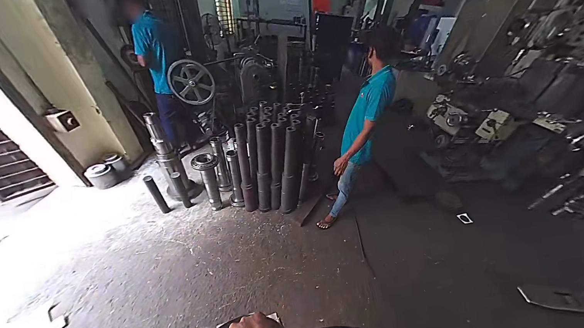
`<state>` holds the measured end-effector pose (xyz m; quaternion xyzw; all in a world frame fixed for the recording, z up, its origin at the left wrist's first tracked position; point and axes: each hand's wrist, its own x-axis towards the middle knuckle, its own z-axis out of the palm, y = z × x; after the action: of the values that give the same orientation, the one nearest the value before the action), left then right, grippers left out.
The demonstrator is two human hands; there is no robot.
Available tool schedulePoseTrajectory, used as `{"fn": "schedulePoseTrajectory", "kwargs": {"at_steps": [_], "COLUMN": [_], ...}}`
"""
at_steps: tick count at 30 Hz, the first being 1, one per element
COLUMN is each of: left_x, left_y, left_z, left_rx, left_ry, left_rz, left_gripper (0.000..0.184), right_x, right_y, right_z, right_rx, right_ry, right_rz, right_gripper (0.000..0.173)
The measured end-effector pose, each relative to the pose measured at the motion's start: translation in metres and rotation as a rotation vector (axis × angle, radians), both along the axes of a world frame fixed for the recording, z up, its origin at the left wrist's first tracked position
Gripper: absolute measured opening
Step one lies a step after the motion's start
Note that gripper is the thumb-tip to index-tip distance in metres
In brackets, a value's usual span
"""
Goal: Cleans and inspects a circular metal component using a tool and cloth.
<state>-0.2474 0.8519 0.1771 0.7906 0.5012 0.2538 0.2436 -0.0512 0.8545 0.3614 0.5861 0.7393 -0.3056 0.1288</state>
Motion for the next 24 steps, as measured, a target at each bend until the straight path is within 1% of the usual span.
{"fn": "schedulePoseTrajectory", "kwargs": {"at_steps": [5,9,13,15,17,20,24], "left_x": [-0.003,-0.005,-0.005,-0.006,-0.005,-0.005,-0.002], "left_y": [-0.001,0.001,0.002,0.001,0.001,0.001,-0.001], "left_z": [-0.004,-0.012,-0.012,-0.012,-0.011,-0.011,-0.007], "left_rx": [0.021,0.043,0.054,0.064,0.063,0.061,0.068], "left_ry": [-0.034,-0.087,-0.062,-0.056,-0.053,-0.04,-0.03], "left_rz": [0.01,0.001,-0.017,-0.013,0.001,0.013,0.032], "left_gripper": [0.041,0.037,0.039,0.039,0.039,0.039,0.038], "right_x": [-0.01,-0.01,-0.01,-0.013,-0.015,-0.013,-0.006], "right_y": [0.003,0.007,0.007,0.007,0.009,0.015,0.019], "right_z": [0.006,0.01,0.004,0.007,0.012,0.011,0.005], "right_rx": [-0.016,-0.043,-0.035,-0.038,-0.041,-0.046,-0.06], "right_ry": [-0.063,-0.108,-0.094,-0.093,-0.103,-0.115,-0.08], "right_rz": [0.041,0.081,0.054,0.056,0.075,0.111,0.051], "right_gripper": [0.046,0.048,0.046,0.045,0.047,0.05,0.049]}}
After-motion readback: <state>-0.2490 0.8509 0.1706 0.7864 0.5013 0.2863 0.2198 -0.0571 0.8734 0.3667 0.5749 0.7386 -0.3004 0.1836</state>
